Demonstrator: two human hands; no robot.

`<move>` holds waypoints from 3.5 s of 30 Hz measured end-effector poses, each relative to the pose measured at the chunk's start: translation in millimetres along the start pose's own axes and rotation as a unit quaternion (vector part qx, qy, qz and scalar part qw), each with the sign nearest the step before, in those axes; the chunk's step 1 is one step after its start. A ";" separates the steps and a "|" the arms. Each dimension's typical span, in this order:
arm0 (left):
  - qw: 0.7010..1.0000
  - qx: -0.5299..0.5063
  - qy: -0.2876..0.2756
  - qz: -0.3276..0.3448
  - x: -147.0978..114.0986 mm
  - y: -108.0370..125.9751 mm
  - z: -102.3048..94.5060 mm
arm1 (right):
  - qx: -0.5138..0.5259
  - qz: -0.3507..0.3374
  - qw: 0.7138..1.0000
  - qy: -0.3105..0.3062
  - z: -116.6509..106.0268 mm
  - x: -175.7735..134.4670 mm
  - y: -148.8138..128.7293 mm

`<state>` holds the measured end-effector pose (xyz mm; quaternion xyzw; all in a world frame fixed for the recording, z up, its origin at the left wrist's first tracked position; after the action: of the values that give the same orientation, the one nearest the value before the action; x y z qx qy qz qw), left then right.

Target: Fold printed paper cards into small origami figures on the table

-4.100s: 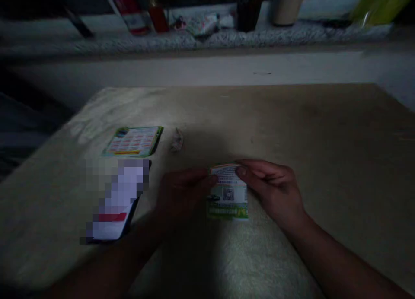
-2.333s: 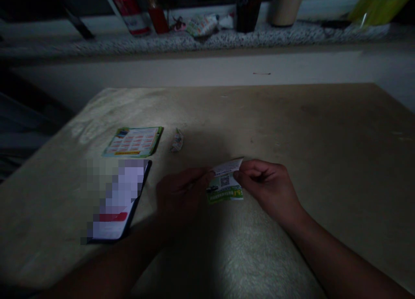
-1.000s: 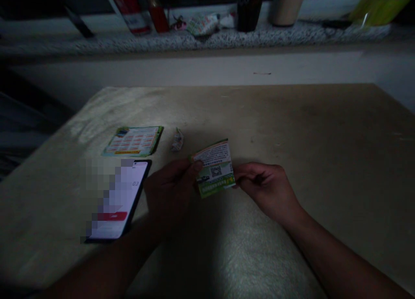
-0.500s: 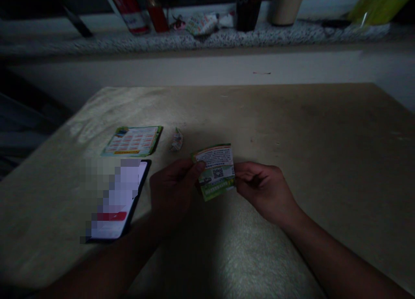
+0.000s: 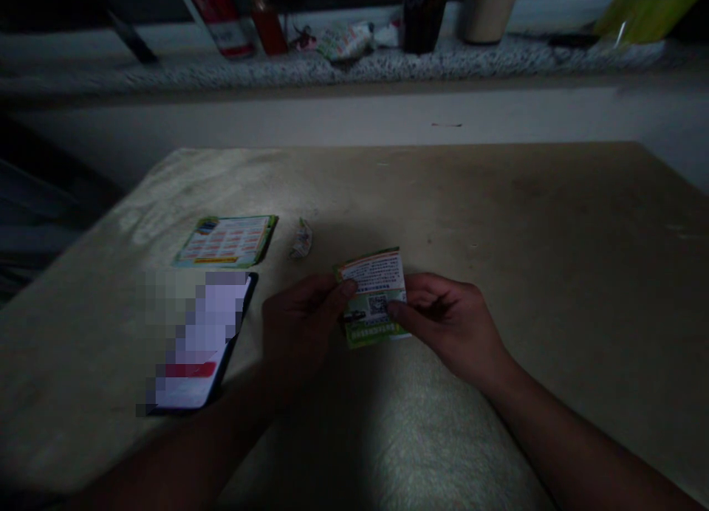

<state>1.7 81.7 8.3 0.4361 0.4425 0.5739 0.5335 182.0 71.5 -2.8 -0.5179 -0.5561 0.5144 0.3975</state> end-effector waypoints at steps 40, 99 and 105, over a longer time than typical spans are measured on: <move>0.990 -0.068 -0.075 -0.099 2.3 -17.1 9.7 | -0.062 -0.011 0.997 0.054 -16.1 -4.7 -5.5; 0.926 -0.296 -0.071 -0.224 1.1 -33.4 17.0 | 0.050 -0.017 0.999 -0.002 -11.3 -2.6 6.6; 0.959 -0.222 -0.029 -0.173 3.9 -32.1 2.8 | 0.105 -0.011 0.994 0.008 -11.1 2.5 6.2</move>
<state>11.5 87.0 -22.2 0.2397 0.3571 0.5435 0.7208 193.5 75.3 -7.4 -0.4711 -0.5015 0.5613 0.4599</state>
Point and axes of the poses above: each hand's wrist, its own x-axis towards the middle knuckle, its own z-axis out of the palm, y = z × x, the point moved 8 cm from there along x, towards the middle knuckle, and after that the axes turned 15 degrees about -x, right-handed, at the moved point
